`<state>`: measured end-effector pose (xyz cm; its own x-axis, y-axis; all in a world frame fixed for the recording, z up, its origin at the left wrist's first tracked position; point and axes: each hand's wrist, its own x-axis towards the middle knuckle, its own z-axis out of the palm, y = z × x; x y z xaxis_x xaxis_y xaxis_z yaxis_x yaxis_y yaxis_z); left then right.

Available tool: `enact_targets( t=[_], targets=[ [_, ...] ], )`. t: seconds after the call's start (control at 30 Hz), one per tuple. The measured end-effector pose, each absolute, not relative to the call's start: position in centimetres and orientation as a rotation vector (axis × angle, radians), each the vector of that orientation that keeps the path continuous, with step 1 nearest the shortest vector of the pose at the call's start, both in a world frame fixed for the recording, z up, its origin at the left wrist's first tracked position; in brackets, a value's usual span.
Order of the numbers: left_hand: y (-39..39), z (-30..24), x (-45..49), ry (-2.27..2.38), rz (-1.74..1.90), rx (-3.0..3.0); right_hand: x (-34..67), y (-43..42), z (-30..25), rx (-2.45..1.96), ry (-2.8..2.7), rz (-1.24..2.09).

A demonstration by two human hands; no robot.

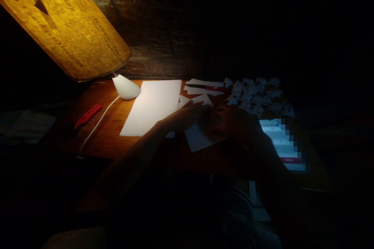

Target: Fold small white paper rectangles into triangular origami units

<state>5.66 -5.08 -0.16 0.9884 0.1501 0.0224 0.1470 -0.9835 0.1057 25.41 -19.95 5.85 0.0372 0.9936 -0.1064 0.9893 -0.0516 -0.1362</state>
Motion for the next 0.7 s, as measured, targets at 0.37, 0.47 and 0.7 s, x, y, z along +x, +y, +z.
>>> enact_targets(
  t=[0.37,0.47,0.7],
  targets=[
    [-5.2,0.3,6.1,0.136,0.300,2.885,25.4,-20.0,5.8,-2.263,-2.130,0.272],
    [-5.1,0.4,6.0,0.144,0.261,2.863,25.6,-19.9,5.5,-2.237,-2.135,0.271],
    [-5.3,0.9,5.7,0.137,0.214,2.853,25.7,-19.8,5.2,-2.253,-2.113,0.272]
  ],
)
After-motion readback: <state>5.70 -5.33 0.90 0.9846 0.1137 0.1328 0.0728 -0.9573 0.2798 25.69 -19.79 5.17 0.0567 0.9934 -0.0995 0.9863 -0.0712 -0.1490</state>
